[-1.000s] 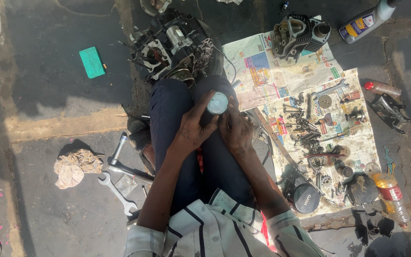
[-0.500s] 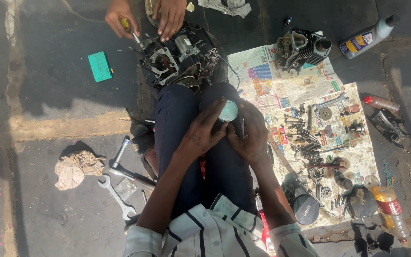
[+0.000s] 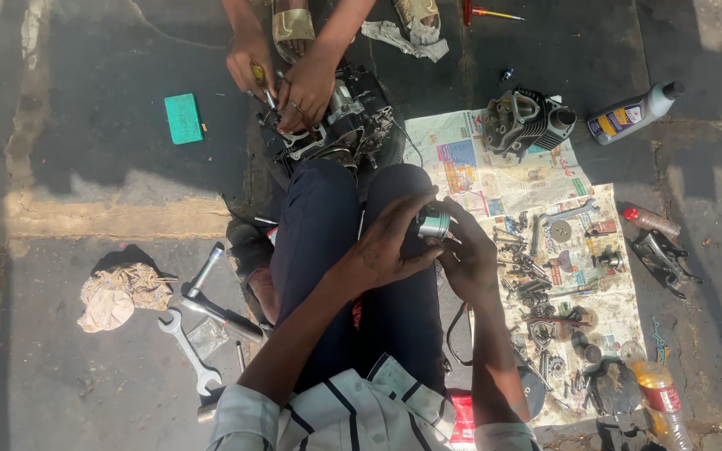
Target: Assemble and repair motorcycle engine components including the piston and rings.
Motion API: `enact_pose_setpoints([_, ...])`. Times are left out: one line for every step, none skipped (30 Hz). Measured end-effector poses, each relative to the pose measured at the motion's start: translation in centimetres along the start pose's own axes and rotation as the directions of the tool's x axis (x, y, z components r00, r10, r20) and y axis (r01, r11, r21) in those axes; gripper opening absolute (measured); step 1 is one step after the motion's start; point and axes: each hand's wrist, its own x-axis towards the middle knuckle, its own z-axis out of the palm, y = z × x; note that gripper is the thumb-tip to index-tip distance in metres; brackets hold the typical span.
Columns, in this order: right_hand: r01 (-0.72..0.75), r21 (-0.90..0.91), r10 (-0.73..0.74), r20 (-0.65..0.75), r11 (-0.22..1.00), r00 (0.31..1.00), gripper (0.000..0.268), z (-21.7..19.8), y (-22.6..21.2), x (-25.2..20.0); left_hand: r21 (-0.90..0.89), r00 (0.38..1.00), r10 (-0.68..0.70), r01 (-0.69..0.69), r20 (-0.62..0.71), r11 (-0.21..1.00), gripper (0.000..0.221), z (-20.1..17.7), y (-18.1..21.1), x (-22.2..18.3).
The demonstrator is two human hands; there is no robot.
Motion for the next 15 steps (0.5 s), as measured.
enact_pose_setpoints([-0.095, 0.156, 0.11, -0.091, 0.983, 0.99, 0.064, 0.3, 0.5, -0.6, 0.008, 0.999, 0.029, -0.029, 0.019, 1.0, 0.083, -0.3, 0.7, -0.1])
enact_pose_setpoints([-0.174, 0.315, 0.235, -0.169, 0.933, 0.957, 0.061, 0.7, 1.1, -1.3, 0.011, 0.997, 0.059, -0.06, 0.046, 0.998, 0.085, -0.5, 1.5, -0.2])
enact_pose_setpoints([-0.174, 0.314, 0.235, -0.168, 0.933, 0.957, 0.061, 1.1, 0.5, -1.2, 0.01, 0.997, 0.059, -0.06, 0.044, 0.998, 0.085, -0.3, 1.4, -0.4])
enact_pose_setpoints([-0.192, 0.398, 0.282, -0.183, 0.897, 0.942, 0.056, 1.5, -0.1, -1.4, 0.015, 0.998, 0.048, -0.049, 0.044, 0.999, 0.085, 0.0, 1.4, -0.9])
enact_pose_setpoints([-0.205, 0.479, 0.33, -0.193, 0.854, 0.924, 0.053, 2.0, -0.7, -1.5, 0.02, 0.998, 0.037, -0.038, 0.045, 0.999, 0.086, 0.3, 1.4, -1.3])
enact_pose_setpoints([-0.211, 0.479, 0.335, -0.189, 0.852, 0.923, 0.053, 2.4, -0.9, -1.7, 0.017, 0.999, 0.031, -0.032, 0.043, 0.999, 0.086, 0.6, 1.0, -1.6])
enact_pose_setpoints([-0.189, 0.414, 0.293, -0.205, 0.891, 0.934, 0.051, 2.9, -1.1, -1.9, 0.116, 0.999, 0.038, -0.04, 0.018, 0.992, 0.079, 0.9, 0.6, -1.8])
enact_pose_setpoints([-0.163, 0.344, 0.247, -0.217, 0.925, 0.944, 0.049, 3.3, -1.3, -2.0, 0.213, 0.999, 0.049, -0.046, -0.008, 0.976, 0.073, 1.2, 0.2, -2.0])
enact_pose_setpoints([-0.168, 0.343, 0.251, -0.213, 0.924, 0.944, 0.049, 3.5, -1.1, -2.3, 0.211, 0.999, 0.044, -0.041, -0.011, 0.977, 0.073, 1.3, -0.1, -2.3])
enact_pose_setpoints([-0.215, 0.233, 0.268, -0.228, 0.948, 0.936, 0.049, 3.8, -0.9, -2.4, 0.148, 1.0, 0.025, -0.024, -0.006, 0.989, 0.069, 1.2, -0.5, -2.4])
enact_pose_setpoints([-0.261, 0.121, 0.284, -0.245, 0.958, 0.927, 0.049, 4.1, -0.7, -2.5, 0.085, 1.0, 0.007, -0.007, 0.001, 0.996, 0.066, 1.2, -0.8, -2.5])
enact_pose_setpoints([-0.263, 0.12, 0.285, -0.245, 0.957, 0.927, 0.049, 4.0, -1.0, -2.5, 0.083, 1.0, 0.006, -0.006, 0.001, 0.997, 0.066, 0.7, -0.5, -2.5])
enact_pose_setpoints([-0.263, 0.062, 0.271, -0.184, 0.963, 0.945, 0.05, 3.8, -1.3, -2.4, 0.064, 1.0, -0.028, 0.028, -0.004, 0.998, 0.064, 0.2, -0.2, -2.5])
enact_pose_setpoints([-0.26, 0.004, 0.258, -0.125, 0.966, 0.958, 0.052, 3.6, -1.6, -2.3, 0.043, 0.998, -0.059, 0.059, -0.006, 0.997, 0.061, -0.3, 0.1, -2.4])
enact_pose_setpoints([-0.261, 0.002, 0.259, -0.129, 0.965, 0.957, 0.052, 3.2, -2.8, -1.8, 0.039, 0.998, -0.057, 0.057, -0.004, 0.998, 0.061, -0.5, -0.2, -2.4])
